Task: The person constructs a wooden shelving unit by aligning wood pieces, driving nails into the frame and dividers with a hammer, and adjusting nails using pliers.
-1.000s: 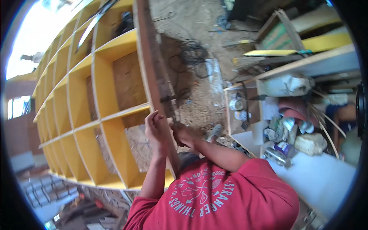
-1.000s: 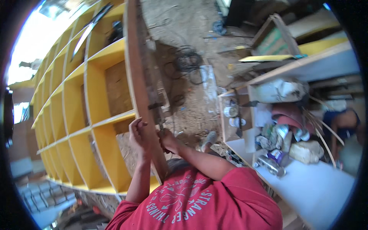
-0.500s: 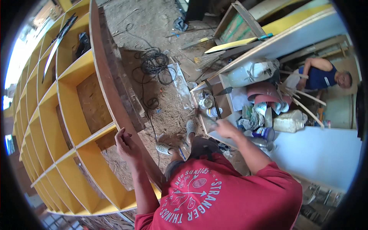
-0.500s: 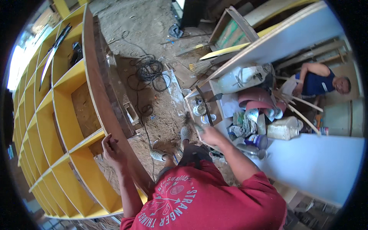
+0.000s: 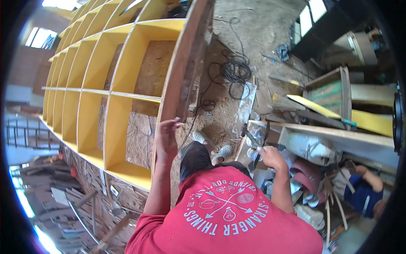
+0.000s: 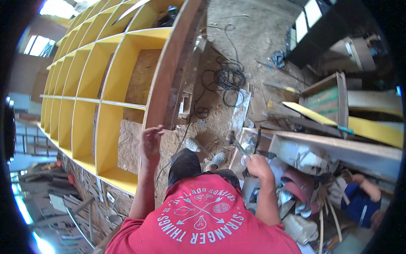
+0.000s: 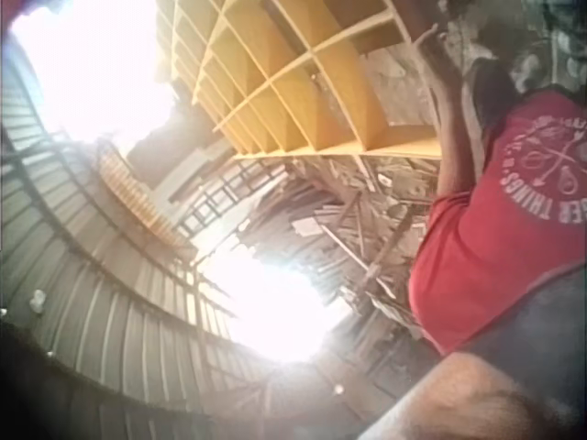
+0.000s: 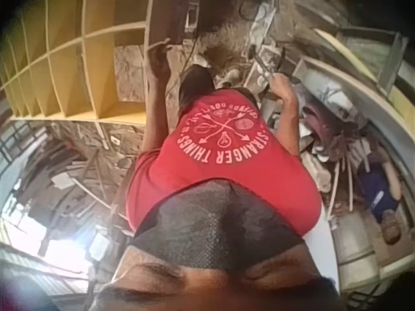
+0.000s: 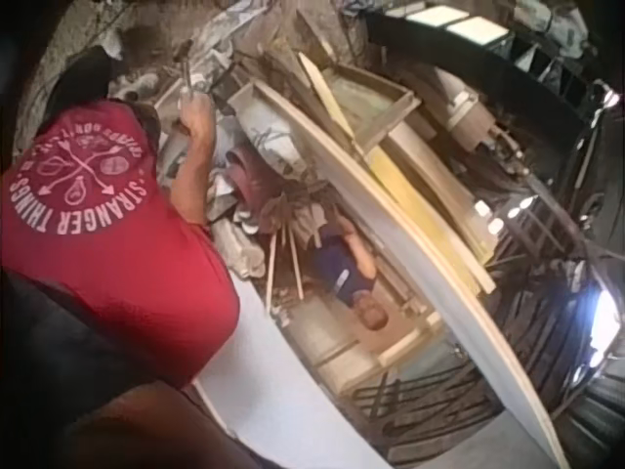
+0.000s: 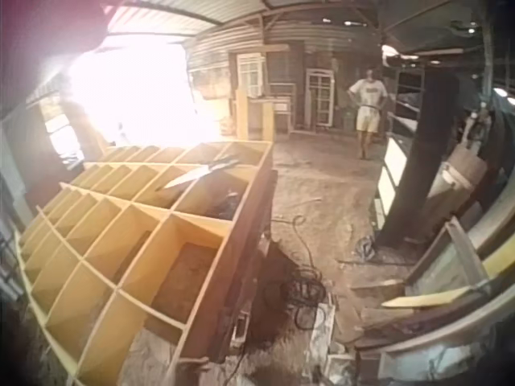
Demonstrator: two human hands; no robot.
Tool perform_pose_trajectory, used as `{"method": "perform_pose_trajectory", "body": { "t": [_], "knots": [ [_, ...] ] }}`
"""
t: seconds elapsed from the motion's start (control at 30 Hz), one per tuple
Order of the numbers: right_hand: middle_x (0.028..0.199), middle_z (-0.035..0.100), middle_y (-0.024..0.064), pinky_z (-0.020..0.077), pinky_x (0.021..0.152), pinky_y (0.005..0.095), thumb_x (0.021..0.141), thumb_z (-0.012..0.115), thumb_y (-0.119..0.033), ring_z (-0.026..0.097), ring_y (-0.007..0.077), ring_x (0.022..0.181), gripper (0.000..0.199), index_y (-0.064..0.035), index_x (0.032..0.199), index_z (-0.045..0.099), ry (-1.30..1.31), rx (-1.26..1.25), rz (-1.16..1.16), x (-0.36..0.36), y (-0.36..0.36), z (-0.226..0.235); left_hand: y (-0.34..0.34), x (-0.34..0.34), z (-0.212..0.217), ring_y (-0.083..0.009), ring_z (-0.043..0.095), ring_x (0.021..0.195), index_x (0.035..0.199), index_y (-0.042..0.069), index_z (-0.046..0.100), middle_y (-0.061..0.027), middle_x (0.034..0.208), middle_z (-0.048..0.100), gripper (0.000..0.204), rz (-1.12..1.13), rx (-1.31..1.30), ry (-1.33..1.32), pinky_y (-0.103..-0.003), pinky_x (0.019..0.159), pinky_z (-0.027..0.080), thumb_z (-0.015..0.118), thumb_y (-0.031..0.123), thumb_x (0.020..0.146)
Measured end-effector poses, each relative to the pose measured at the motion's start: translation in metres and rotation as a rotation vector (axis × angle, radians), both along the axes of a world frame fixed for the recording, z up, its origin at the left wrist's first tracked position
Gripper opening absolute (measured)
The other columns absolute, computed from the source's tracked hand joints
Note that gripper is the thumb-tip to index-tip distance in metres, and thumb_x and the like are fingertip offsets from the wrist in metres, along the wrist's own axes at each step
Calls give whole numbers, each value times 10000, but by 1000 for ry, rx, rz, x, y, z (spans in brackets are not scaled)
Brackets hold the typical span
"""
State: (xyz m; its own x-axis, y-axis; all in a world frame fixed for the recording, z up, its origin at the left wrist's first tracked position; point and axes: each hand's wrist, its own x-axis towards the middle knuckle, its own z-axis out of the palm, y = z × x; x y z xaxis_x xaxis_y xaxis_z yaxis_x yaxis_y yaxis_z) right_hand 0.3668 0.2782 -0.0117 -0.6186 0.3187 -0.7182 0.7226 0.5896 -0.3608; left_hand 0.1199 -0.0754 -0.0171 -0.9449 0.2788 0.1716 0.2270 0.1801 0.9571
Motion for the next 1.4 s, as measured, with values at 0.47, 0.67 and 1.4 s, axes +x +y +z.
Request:
{"method": "perform_pose_trajectory", "body": {
  "t": [0.47,0.67,1.4],
  "knots": [
    [1085,739,236,545,905,521,896,766,-331,692,451,1049,365,-61,1136,716,44,73,767,-265,-33,43,6,-17,-46,-122,705,857,1137,24,749,-54,1004,763,309,166,-17,-939,-308,775,576,768,283,970],
    [1098,742,234,542,940,527,899,745,-295,687,443,1086,373,-80,1203,721,-7,6,1181,-372,-33,42,27,-20,-75,-167,727,879,1173,-2,709,-92,1032,754,266,343,253,-925,-305,807,590,739,186,987],
    [1386,626,228,484,1048,470,997,637,-475,600,397,1288,569,-84,1408,598,-120,-292,1878,-601,-52,-31,110,-30,-132,-376,578,1307,1366,79,625,-169,1345,660,391,877,-364,-667,-485,1133,440,637,235,1009]
  ]
}}
